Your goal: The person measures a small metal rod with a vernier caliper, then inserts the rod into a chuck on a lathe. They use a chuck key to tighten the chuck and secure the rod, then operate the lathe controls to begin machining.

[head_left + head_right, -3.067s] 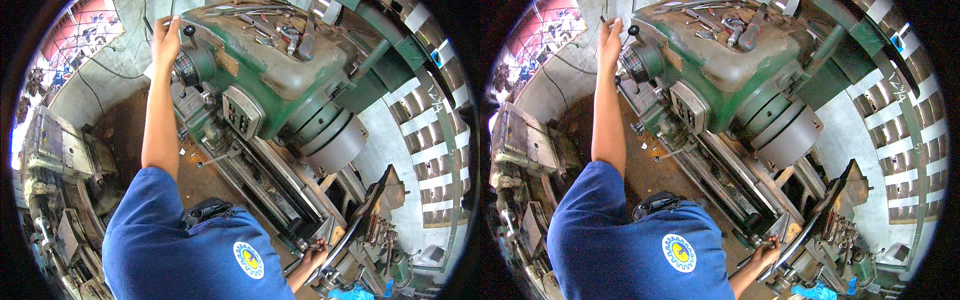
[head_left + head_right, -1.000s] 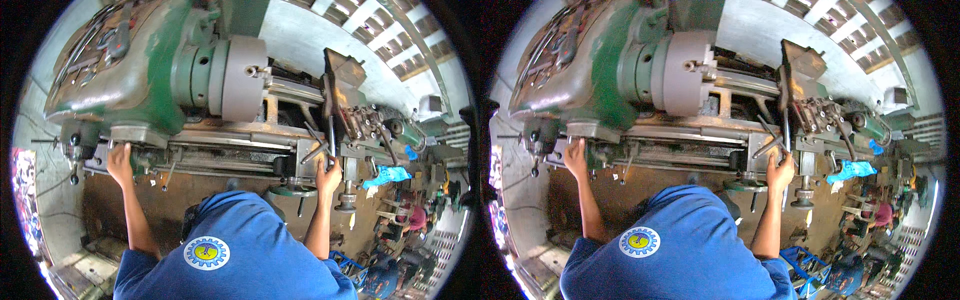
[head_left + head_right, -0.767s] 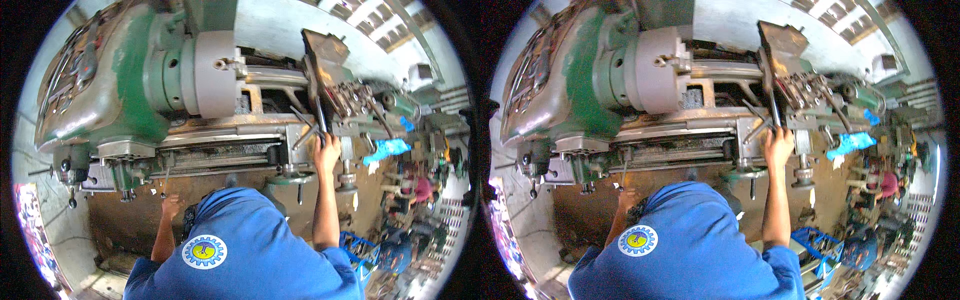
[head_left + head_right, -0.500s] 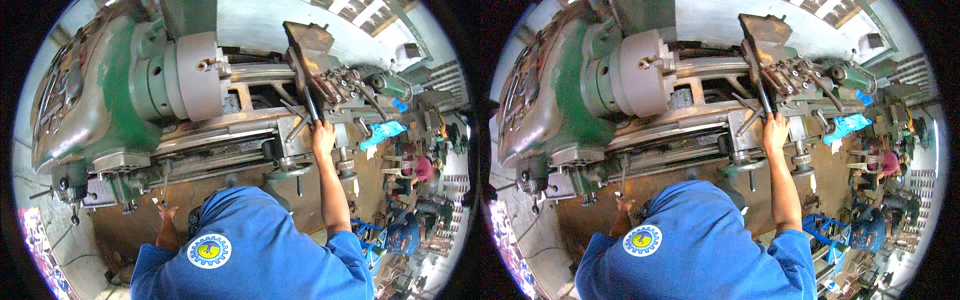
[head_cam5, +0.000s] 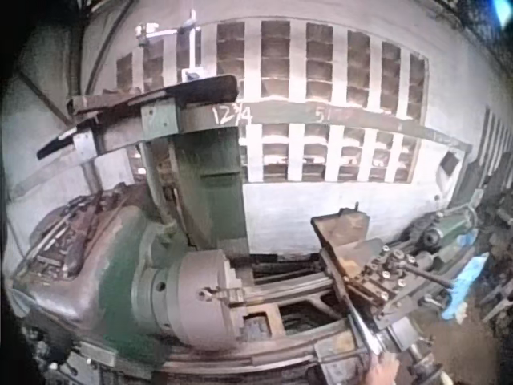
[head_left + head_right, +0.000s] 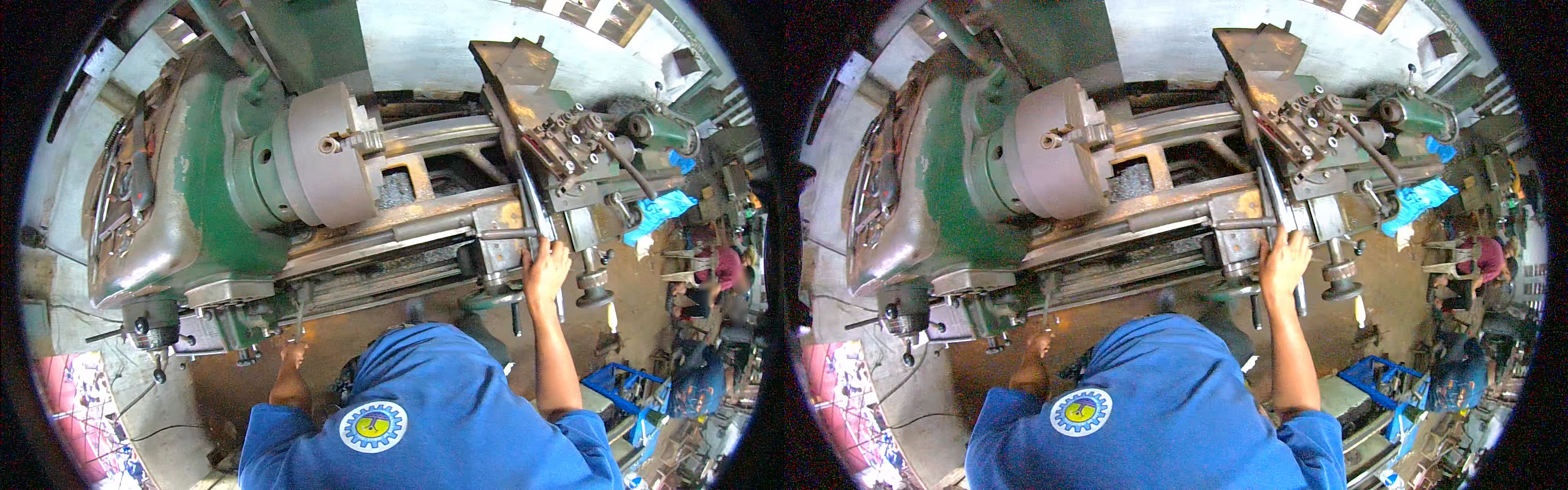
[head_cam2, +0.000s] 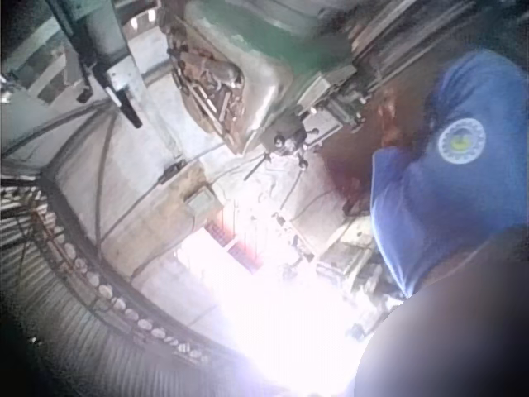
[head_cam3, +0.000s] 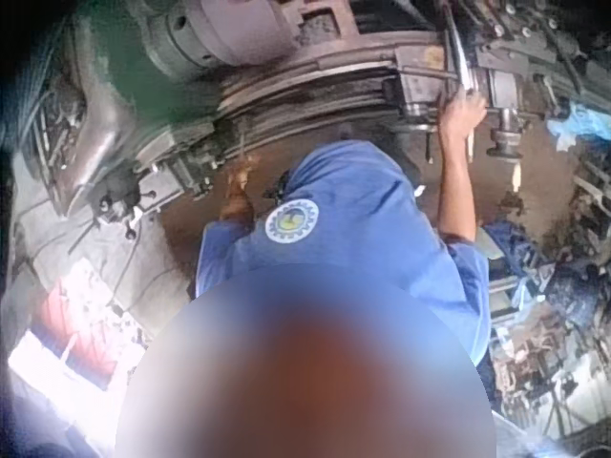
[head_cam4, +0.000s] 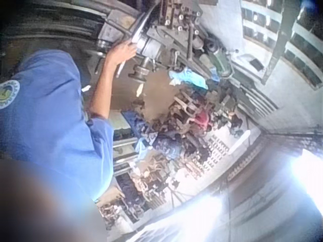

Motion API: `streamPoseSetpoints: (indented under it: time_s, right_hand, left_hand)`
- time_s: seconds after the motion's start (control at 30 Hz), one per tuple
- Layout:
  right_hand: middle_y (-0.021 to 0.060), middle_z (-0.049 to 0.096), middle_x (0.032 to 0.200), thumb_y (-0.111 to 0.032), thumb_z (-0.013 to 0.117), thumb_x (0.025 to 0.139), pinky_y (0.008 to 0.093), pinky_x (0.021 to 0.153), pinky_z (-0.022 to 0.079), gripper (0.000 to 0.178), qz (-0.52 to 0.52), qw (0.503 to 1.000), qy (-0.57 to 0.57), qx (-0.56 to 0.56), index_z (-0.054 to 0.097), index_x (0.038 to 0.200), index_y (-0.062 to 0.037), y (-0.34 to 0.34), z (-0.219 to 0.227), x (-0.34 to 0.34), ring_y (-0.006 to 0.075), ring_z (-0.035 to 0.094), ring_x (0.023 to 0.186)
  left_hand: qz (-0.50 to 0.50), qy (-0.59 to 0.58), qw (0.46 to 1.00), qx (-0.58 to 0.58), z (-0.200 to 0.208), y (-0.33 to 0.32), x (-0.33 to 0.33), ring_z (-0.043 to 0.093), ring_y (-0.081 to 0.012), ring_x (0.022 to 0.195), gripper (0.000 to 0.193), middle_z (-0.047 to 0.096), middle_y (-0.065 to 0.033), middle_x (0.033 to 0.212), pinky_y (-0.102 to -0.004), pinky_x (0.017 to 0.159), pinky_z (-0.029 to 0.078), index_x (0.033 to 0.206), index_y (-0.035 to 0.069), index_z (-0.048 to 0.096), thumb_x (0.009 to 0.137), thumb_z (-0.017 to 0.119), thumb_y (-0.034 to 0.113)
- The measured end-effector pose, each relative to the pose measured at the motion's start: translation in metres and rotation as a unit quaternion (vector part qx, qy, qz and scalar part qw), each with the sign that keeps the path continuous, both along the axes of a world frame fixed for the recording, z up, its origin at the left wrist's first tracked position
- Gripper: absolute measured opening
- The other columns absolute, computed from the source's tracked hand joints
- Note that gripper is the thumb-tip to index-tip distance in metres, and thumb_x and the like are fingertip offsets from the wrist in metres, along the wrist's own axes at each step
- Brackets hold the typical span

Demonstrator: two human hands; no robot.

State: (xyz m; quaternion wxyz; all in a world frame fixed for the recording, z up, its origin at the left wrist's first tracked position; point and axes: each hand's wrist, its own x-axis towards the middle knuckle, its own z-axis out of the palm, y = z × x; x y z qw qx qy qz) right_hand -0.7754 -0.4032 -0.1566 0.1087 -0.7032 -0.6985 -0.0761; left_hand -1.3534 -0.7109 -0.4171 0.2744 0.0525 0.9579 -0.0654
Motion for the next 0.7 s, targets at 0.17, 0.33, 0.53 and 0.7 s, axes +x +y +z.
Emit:
streamPoseSetpoints:
  time_s: [0.17,0.33,0.53,0.7]
  right_hand:
    - [0.0204,0.053,0.111,-0.05,0.077,0.078,0.0471,0.084,0.046,0.08,-0.025,0.999,-0.015,0.026,0.05,0.135,-0.0016,0.001,-0.001,0.012,0.0364,0.054,0.103]
    - [0.0246,0.055,0.112,-0.05,0.072,0.084,0.0498,0.087,0.047,0.075,-0.053,0.997,0.019,-0.059,0.048,0.134,0.0006,0.001,-0.01,0.018,0.0408,0.055,0.108]
    - [0.0273,0.054,0.108,-0.036,0.076,0.084,0.0504,0.084,0.05,0.068,-0.024,0.996,0.086,-0.012,0.048,0.133,0.0016,0.002,-0.015,0.016,0.0448,0.06,0.097]
    - [0.0311,0.054,0.116,-0.04,0.072,0.087,0.0498,0.091,0.051,0.07,-0.038,0.997,0.051,-0.033,0.045,0.136,0.0021,0.008,-0.021,0.017,0.0461,0.058,0.106]
  left_hand:
    - [-0.02,-0.043,0.999,0.006,0.014,0.007,-0.011,0.072,-0.0255,0.079,0.052,0.072,-0.0138,0.104,-0.0371,0.068,0.057,0.116,0.005,0.067,0.08,0.075,0.042]
    - [-0.021,-0.06,0.998,0.011,0.019,0.02,-0.005,0.072,-0.0263,0.082,0.055,0.072,-0.0144,0.106,-0.0379,0.069,0.058,0.118,0.005,0.067,0.08,0.074,0.045]
    - [-0.01,-0.166,0.986,-0.029,0.034,0.019,-0.011,0.072,-0.0274,0.086,0.059,0.072,-0.0152,0.108,-0.0389,0.071,0.058,0.12,0.004,0.066,0.081,0.073,0.048]
    - [-0.122,-0.046,0.991,0.021,0.008,0.003,-0.017,0.072,-0.0308,0.094,0.064,0.071,-0.0177,0.111,-0.0422,0.078,0.057,0.12,0.004,0.067,0.082,0.068,0.055]
